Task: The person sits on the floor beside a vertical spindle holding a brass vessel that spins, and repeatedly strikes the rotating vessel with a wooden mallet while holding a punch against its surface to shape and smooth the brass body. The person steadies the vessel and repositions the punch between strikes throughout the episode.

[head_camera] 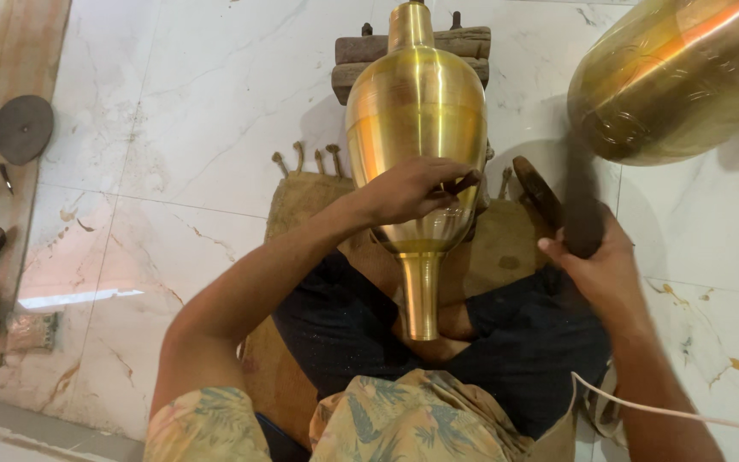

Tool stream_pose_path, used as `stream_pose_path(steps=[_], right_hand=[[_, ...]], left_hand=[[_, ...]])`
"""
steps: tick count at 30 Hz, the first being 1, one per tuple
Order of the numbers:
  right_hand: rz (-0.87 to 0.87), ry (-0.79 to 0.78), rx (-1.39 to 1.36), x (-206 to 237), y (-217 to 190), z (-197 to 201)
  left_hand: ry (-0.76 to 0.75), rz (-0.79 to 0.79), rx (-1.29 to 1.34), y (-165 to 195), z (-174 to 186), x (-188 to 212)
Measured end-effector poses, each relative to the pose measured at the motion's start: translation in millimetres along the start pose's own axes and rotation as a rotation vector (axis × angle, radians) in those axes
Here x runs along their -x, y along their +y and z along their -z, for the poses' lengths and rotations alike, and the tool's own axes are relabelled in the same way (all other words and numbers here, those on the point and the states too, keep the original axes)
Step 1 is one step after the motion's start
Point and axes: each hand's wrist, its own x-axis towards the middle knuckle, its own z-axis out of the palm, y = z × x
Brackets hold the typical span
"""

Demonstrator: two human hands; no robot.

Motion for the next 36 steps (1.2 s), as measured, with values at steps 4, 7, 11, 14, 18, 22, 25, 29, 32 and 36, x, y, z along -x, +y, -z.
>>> stream_pose_path(steps=[4, 7, 11, 14, 18, 22, 25, 29, 32, 36], right_hand=[[0.147, 0.115, 0.315, 28, 28, -21], [-0.128, 0.227, -0.328, 52, 51, -52], [-0.049, 0.246, -0.053, 76, 70, -82], [0.047, 0.309, -0.106, 88, 76, -96], [-0.044, 0.273, 0.067, 91, 76, -96], [-0.123, 0.342, -0.56, 83, 65, -81], [-0.115, 0.145, 0.428, 76, 55, -67], [-0.164, 0.031, 0.218, 71, 48, -60], [-0.158, -0.072, 0.383, 69, 49, -63], [-0.052, 0.102, 0.124, 68, 50, -67]], left_hand=[[-0.181, -0.103, -0.039, -3, -1, -19], [-0.359, -0.134, -0.08, -3, 0, -30], [-0.441, -0.309, -0.085, -3, 7, -36], [-0.492, -0.299, -0.013, -2, 8, -38], [-0.503, -0.245, -0.017, -4, 7, -37], [-0.435, -0.283, -0.002, -7, 8, -32], [-0.321, -0.231, 0.014, -7, 8, -28], [-0.168, -0.079, 0.041, -8, 7, -22], [-0.21, -0.101, -0.036, -9, 7, -23], [-0.247, -0.17, -0.038, -9, 9, -28]])
